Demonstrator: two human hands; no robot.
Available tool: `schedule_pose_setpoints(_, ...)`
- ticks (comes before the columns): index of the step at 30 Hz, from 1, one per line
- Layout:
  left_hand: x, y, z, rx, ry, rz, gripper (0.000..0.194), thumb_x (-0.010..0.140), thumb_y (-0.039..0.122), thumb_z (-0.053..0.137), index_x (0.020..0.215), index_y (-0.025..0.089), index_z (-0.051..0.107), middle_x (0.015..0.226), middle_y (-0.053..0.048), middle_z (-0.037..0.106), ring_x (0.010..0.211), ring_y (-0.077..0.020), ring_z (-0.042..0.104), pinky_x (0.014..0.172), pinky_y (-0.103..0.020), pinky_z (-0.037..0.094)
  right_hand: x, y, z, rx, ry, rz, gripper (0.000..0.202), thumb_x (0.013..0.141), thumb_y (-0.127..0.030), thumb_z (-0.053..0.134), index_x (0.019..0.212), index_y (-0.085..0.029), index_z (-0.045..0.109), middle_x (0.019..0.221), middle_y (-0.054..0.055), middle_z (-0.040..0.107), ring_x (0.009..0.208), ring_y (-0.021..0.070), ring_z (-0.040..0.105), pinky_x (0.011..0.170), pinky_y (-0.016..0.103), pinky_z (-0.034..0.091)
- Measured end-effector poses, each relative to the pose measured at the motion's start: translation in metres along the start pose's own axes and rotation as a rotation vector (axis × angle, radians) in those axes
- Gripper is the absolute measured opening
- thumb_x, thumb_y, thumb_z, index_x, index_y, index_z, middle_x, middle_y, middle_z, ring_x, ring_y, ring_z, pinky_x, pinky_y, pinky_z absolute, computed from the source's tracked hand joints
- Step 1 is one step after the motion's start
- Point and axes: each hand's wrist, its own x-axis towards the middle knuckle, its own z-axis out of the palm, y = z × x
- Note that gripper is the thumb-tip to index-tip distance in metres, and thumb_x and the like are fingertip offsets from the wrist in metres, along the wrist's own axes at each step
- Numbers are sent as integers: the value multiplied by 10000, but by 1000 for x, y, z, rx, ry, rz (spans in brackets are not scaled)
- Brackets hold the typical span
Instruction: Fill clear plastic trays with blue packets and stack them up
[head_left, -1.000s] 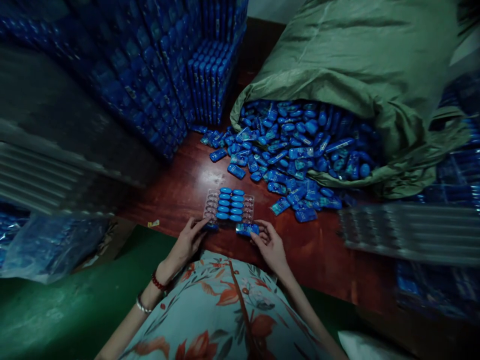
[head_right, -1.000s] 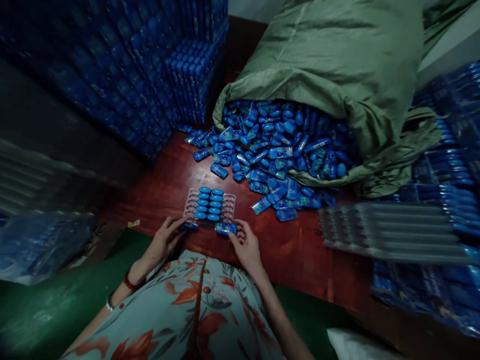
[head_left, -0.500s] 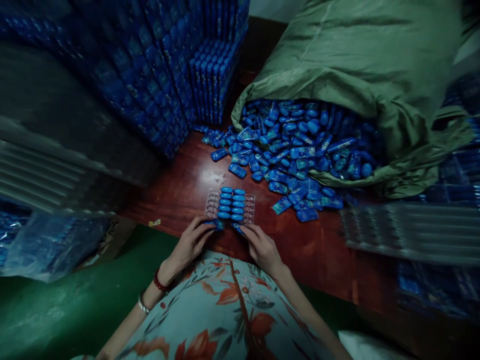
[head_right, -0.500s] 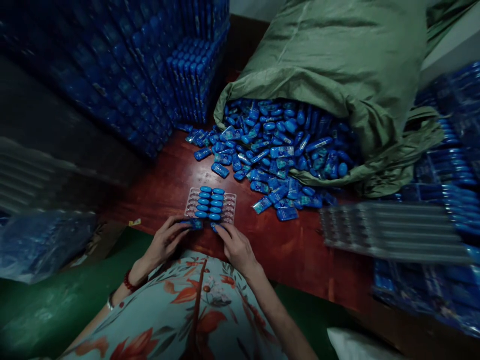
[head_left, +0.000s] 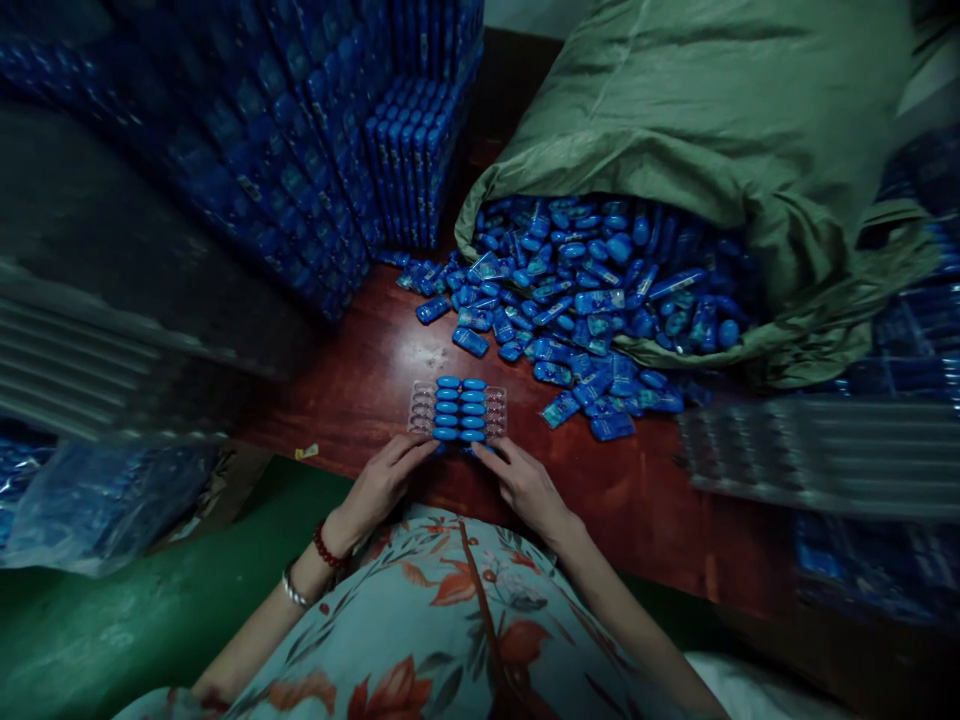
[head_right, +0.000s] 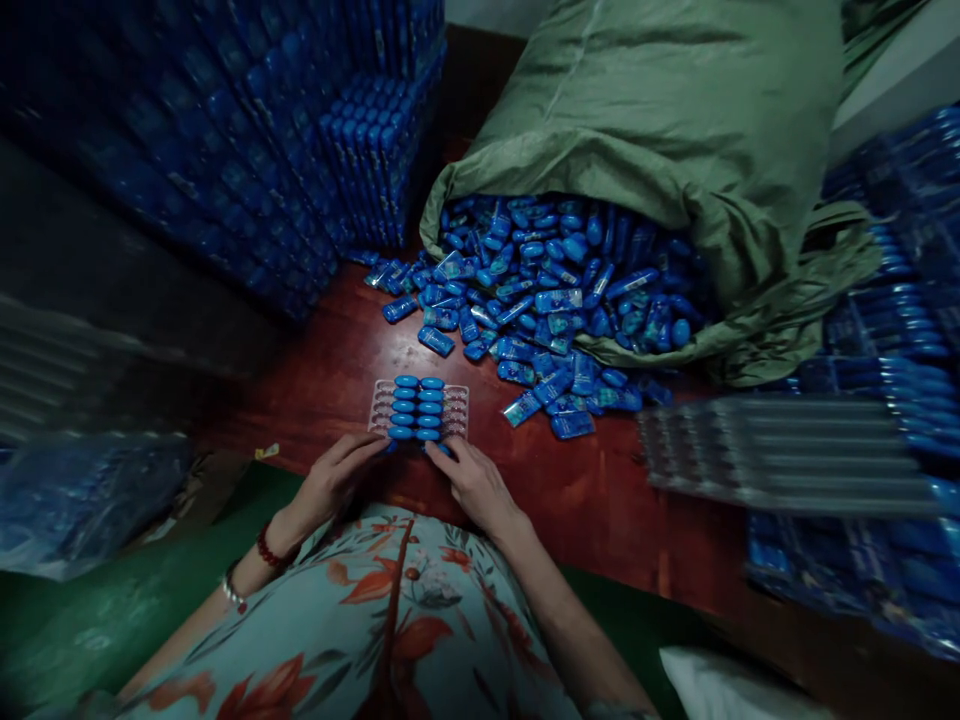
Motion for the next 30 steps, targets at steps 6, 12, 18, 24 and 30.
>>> schedule_pose_setpoints(6, -3, -13, 8, 113, -128, 224, 515, 922, 74, 352, 1411, 220, 286, 1242, -137, 538, 1208, -201, 479, 967, -361, 468, 2, 2, 1, -23, 17, -6, 527, 812, -5, 347, 1285, -196, 478, 967, 82, 590, 872, 181, 592, 799, 317, 534)
schedule_pose_setpoints(12, -5, -26, 7, 175, -105, 366, 504, 940, 106, 333, 1429, 176, 238, 1209, -154, 564, 1197, -220, 493, 934, -370, 499, 0, 4, 0, -16, 34, -81, 459, 840, -20, 338, 1229, -183, 520, 990, 97, 589, 913, 176, 578, 786, 303, 528)
schedule_pose_setpoints(18, 2, -30, 6, 195, -133, 419, 532, 941, 100, 322, 1448, 173, 178, 1173, -146, 586, 1174, -206, 505, 911, -349, 516, 7, 4, -10, -51, -66, -90, 467, 814, 7, 362, 1216, -160, 531, 982, 101, 580, 895, 175, 562, 778, 288, 508)
schedule_pose_setpoints(24, -6, -27, 17, 191, -75, 375, 539, 932, 89, 339, 1446, 163, 192, 1158, -158, 576, 1160, -222, 509, 896, -362, 521, 15, -3, -18, -128, -155, -93, 407, 860, -39, 367, 1201, -167, 548, 886, 79, 574, 801, 167, 542, 714, 275, 483)
schedule_pose_setpoints(30, 5, -23, 11, 171, -141, 343, 524, 942, 107, 312, 1444, 186, 188, 1110, -136, 589, 1062, -199, 554, 833, -332, 530, 24, -13, -24, -125, -281, -33, 372, 871, -65, 409, 1190, -197, 550, 923, 69, 576, 822, 153, 550, 738, 269, 463)
